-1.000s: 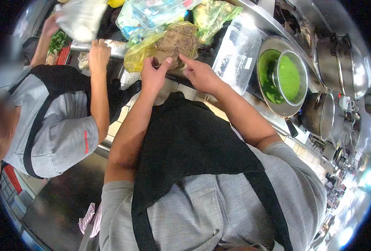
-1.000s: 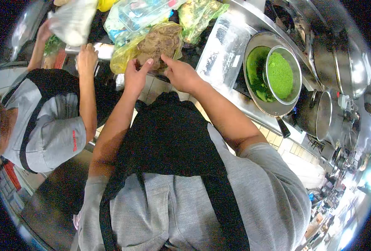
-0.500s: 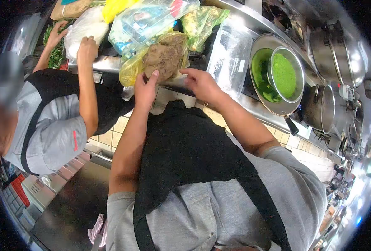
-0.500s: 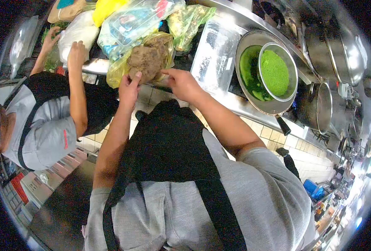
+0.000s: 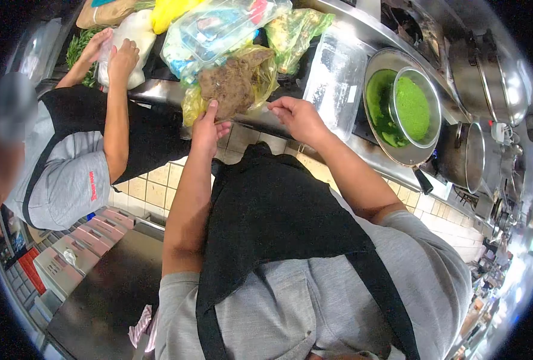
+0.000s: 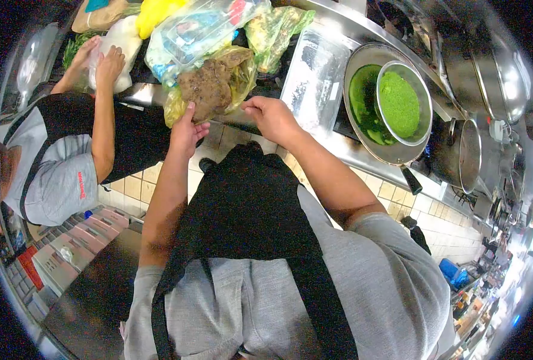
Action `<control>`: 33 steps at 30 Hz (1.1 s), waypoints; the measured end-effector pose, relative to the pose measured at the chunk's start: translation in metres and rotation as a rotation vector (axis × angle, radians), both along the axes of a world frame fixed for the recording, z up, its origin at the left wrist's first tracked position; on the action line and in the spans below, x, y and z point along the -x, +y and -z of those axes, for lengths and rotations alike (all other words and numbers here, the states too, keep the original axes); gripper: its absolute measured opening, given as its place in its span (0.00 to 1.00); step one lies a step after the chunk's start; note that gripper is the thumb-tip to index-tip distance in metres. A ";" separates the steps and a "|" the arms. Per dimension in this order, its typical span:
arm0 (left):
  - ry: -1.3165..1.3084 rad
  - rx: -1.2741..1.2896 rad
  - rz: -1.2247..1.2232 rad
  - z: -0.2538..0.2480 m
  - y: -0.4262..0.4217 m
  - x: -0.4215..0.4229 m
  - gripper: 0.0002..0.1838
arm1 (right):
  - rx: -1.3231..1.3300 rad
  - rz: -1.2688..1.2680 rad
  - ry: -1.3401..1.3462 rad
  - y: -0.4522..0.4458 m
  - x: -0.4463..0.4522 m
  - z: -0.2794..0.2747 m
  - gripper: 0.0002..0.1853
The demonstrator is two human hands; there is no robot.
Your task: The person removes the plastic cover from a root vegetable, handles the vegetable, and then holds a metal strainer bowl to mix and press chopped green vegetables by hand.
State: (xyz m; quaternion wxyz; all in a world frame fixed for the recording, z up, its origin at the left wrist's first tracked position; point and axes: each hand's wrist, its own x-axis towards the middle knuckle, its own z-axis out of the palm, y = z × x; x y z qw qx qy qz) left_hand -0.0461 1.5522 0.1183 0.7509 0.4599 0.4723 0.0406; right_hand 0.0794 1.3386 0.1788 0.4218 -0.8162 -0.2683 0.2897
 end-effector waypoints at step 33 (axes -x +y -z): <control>0.695 -0.482 0.866 0.207 0.053 0.358 0.30 | -0.167 0.310 0.516 -0.077 0.046 -0.007 0.10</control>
